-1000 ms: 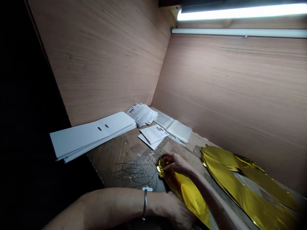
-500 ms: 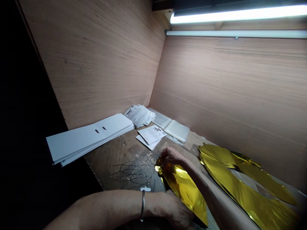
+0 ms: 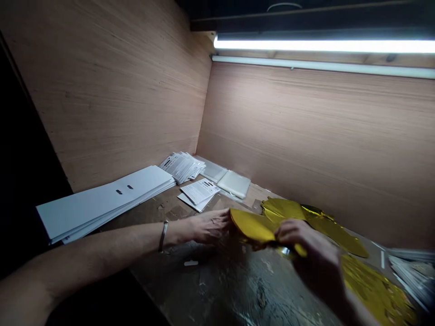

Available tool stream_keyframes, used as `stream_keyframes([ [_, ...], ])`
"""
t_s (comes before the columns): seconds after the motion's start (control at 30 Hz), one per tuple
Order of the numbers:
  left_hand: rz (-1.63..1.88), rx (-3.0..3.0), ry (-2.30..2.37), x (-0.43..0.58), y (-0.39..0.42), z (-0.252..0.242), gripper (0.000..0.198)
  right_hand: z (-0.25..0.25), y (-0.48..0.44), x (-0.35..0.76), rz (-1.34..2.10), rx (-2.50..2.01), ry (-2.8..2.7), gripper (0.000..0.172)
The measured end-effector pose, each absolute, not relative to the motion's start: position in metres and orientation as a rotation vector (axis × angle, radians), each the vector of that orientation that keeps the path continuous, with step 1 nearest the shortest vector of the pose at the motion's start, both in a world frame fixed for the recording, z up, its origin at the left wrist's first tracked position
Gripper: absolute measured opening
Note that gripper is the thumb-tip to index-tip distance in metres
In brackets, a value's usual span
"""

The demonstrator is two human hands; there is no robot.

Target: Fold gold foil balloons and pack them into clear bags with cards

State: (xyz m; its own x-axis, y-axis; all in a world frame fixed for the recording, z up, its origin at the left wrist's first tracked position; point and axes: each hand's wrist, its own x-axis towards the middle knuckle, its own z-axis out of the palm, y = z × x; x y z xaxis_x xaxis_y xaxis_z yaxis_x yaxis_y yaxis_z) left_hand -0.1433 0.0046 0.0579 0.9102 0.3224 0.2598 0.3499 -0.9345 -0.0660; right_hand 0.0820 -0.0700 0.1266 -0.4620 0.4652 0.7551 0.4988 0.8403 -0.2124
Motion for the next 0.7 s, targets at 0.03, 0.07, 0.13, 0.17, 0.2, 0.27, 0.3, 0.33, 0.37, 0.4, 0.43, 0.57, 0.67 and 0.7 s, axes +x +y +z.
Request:
stream_keyframes([
  [0.03, -0.268, -2.942, -0.463, -0.153, 0.005, 0.061, 0.033, 0.108, -0.086, 0.084, -0.077, -0.646, -2.184, 0.011],
  [0.07, -0.182, -2.931, -0.41, -0.16, 0.004, 0.064, 0.021, 0.089, -0.099, 0.084, -0.102, -0.647, -2.231, 0.013],
  [0.13, -0.124, -2.957, -0.419, -0.165, -0.006, 0.073, 0.016, 0.057, -0.12, 0.083, -0.177, -0.651, -2.304, 0.018],
  [0.17, -0.186, -2.978, -0.464, -0.161, -0.012, 0.078, 0.02, 0.045, -0.127, 0.083, -0.211, -0.661, -2.327, 0.021],
  [0.2, -0.298, -3.001, -0.507, -0.153, -0.019, 0.082, 0.024, 0.037, -0.133, 0.082, -0.236, -0.673, -2.342, 0.023],
  [0.27, -0.52, -3.05, -0.511, -0.128, -0.031, 0.086, 0.031, 0.027, -0.139, 0.08, -0.256, -0.698, -2.345, 0.026],
  [0.3, -0.579, -3.081, -0.482, -0.113, -0.035, 0.084, 0.036, 0.024, -0.141, 0.08, -0.253, -0.703, -2.337, 0.027],
  [0.33, -0.567, -3.115, -0.451, -0.098, -0.038, 0.08, 0.04, 0.023, -0.142, 0.08, -0.245, -0.708, -2.329, 0.028],
  [0.37, -0.525, -3.147, -0.443, -0.083, -0.039, 0.073, 0.045, 0.021, -0.143, 0.08, -0.241, -0.703, -2.322, 0.028],
  [0.4, -0.445, -3.182, -0.445, -0.071, -0.04, 0.064, 0.048, 0.02, -0.144, 0.08, -0.238, -0.691, -2.318, 0.028],
  [0.43, -0.358, -3.215, -0.458, -0.062, -0.039, 0.054, 0.052, 0.019, -0.145, 0.081, -0.235, -0.678, -2.314, 0.027],
  [0.57, -0.156, -3.275, -0.52, -0.048, -0.034, 0.022, 0.066, 0.019, -0.149, 0.083, -0.149, -0.7, -2.344, 0.026],
  [0.67, -0.124, -3.279, -0.539, -0.05, -0.035, 0.019, 0.066, 0.024, -0.148, 0.089, -0.028, -0.737, -2.392, 0.017],
  [0.7, -0.114, -3.28, -0.544, -0.051, -0.036, 0.02, 0.065, 0.026, -0.146, 0.092, -0.007, -0.746, -2.404, 0.015],
])
